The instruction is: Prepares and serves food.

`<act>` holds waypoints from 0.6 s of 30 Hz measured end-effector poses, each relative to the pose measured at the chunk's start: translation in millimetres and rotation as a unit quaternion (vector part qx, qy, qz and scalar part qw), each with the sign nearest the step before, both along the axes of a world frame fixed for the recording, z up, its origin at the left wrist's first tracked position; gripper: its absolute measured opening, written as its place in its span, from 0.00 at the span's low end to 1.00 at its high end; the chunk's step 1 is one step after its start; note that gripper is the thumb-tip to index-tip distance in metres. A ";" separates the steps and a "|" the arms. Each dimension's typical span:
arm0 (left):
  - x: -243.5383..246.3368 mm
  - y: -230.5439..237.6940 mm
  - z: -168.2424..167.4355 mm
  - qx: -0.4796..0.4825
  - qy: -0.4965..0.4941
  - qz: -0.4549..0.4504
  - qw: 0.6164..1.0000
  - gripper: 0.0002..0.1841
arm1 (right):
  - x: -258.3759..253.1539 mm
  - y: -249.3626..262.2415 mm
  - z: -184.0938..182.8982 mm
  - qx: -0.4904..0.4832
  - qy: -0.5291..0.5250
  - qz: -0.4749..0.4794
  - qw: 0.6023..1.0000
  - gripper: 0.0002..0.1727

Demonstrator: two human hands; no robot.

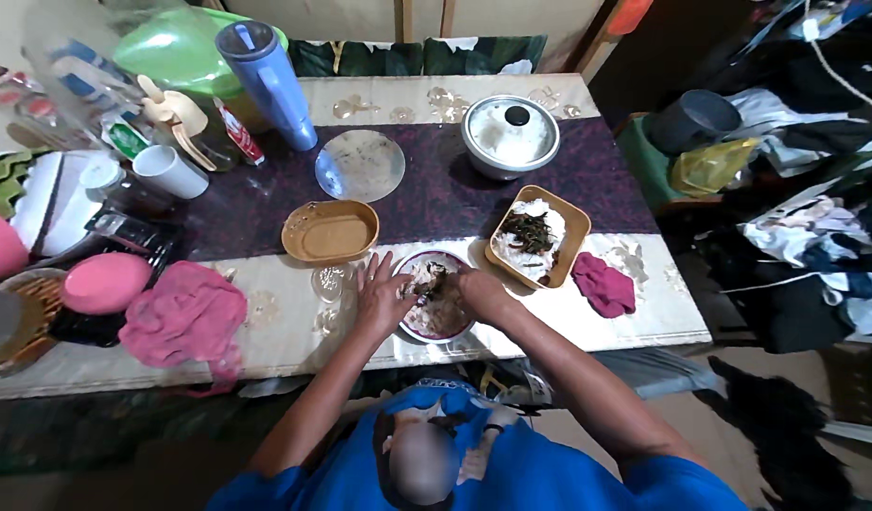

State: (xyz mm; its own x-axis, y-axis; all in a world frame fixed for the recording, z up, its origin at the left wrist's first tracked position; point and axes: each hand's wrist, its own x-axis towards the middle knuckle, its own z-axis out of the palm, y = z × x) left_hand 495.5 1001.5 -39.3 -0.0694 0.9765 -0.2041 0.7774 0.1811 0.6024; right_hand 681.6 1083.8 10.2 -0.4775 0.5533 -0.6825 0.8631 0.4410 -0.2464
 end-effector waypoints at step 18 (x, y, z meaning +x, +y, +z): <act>-2.2 -28.0 -13.8 -0.104 -0.154 0.153 0.971 0.25 | -1.5 -20.1 -15.9 0.007 0.140 -0.042 0.989 0.16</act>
